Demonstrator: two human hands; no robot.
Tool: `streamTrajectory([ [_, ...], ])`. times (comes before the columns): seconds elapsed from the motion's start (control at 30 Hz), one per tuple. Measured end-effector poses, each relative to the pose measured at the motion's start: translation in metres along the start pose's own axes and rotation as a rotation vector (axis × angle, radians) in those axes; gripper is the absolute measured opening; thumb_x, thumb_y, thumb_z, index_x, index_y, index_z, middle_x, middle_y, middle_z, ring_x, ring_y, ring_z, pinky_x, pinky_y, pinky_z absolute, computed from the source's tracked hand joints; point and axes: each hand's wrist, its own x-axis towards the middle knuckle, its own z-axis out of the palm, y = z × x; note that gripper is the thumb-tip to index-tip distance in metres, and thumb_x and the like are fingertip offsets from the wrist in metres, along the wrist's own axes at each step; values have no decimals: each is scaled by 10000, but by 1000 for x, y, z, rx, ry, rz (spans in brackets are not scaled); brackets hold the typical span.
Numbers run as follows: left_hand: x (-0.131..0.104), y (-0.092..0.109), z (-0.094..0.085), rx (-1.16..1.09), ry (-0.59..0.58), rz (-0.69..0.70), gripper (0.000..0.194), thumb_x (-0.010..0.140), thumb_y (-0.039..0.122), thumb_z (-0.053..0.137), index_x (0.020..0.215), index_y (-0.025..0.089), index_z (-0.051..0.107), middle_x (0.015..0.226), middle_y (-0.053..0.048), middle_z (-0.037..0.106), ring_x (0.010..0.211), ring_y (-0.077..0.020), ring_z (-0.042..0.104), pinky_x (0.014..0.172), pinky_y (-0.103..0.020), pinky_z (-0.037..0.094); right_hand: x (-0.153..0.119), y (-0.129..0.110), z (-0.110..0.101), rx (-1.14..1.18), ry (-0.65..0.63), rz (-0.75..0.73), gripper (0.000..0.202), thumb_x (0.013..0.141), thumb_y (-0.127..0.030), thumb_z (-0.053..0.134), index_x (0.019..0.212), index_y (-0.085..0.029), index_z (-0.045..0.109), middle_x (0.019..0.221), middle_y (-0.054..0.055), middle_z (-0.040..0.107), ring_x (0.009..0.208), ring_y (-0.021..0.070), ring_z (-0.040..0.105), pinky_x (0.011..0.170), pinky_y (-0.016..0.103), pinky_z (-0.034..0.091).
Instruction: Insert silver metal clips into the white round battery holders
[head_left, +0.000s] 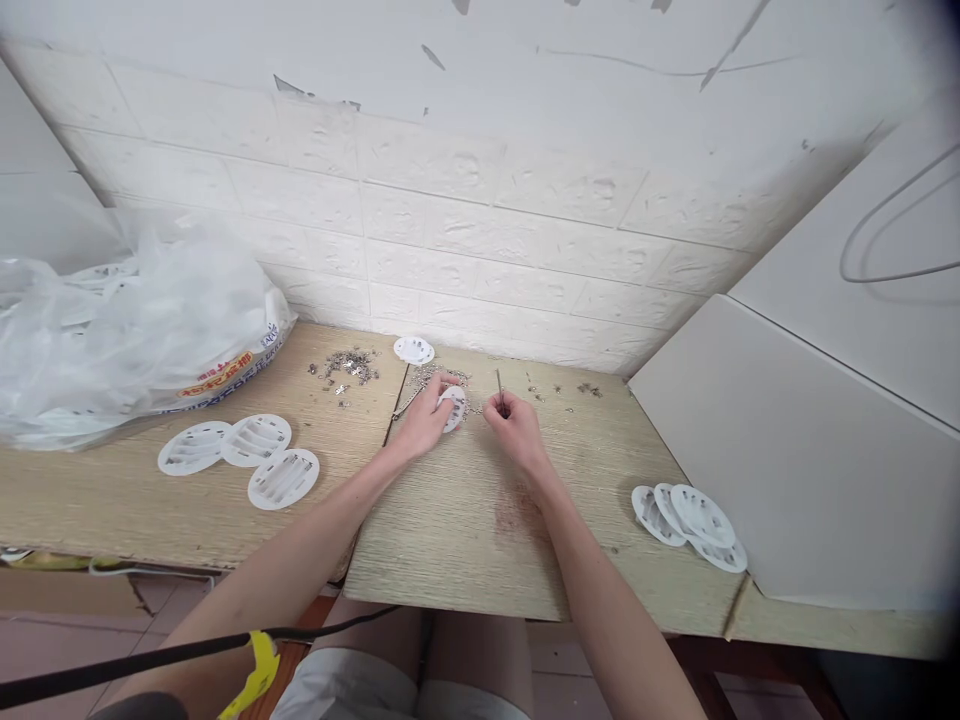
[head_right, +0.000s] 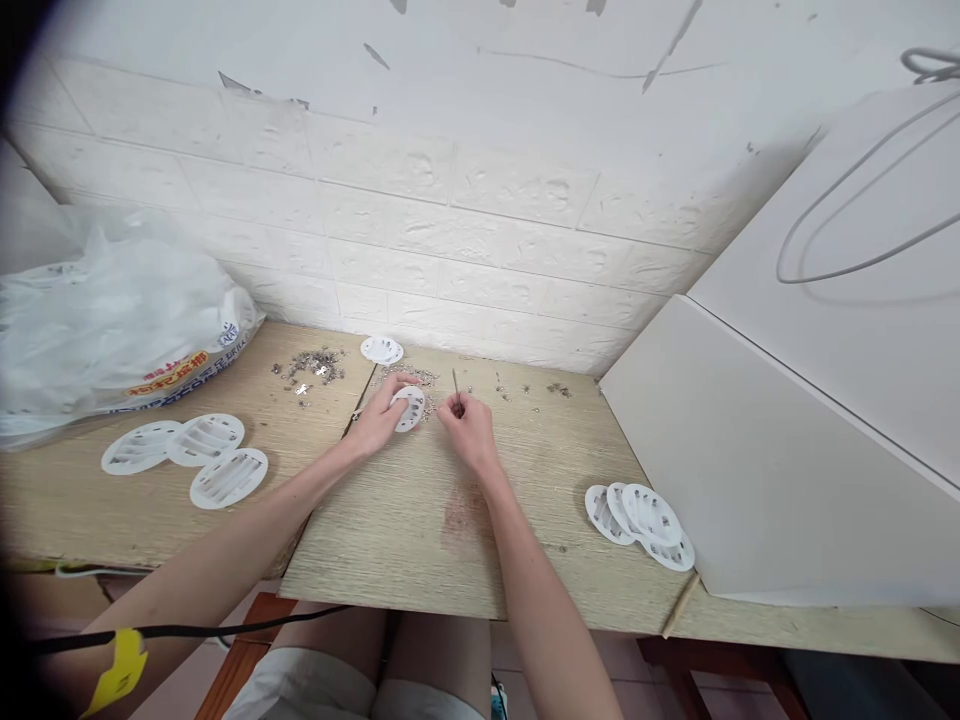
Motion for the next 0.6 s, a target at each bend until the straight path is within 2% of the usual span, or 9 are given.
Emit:
streamTrajectory([
  [0.1, 4, -6, -2, -11, 39, -8, 279, 788, 195, 415, 1057, 224, 480, 912, -15, 580, 725, -143, 566, 631, -274, 480, 1, 0, -5, 47, 51, 26, 168, 715, -320, 536, 629, -178, 511, 574, -25, 475, 531, 108, 396, 532, 246, 316],
  [0.23, 5, -6, -3, 145, 62, 50, 193, 758, 180, 460, 923, 193, 558, 882, -13, 611, 814, -164, 565, 761, -298, 450, 0, 0, -4, 62, -22, -13, 234, 758, -393, 548, 697, -170, 586, 619, -7, 531, 567, 121, 435, 571, 259, 346],
  [0.47, -2, 2, 6, 305, 32, 164, 280, 736, 122, 458, 989, 184, 559, 930, -26, 627, 845, -174, 561, 769, -304, 433, 0, 5, 9, 258, 14, -2, 206, 658, -321, 668, 755, -183, 550, 729, 6, 583, 668, 138, 524, 662, 275, 423],
  [0.6, -4, -3, 10, 364, -28, 264, 313, 735, 91, 445, 1020, 182, 535, 982, -43, 604, 903, -181, 554, 800, -312, 433, -2, 3, 12, 242, 34, 16, 224, 624, -304, 683, 752, -185, 543, 750, 16, 605, 676, 147, 547, 674, 290, 442],
])
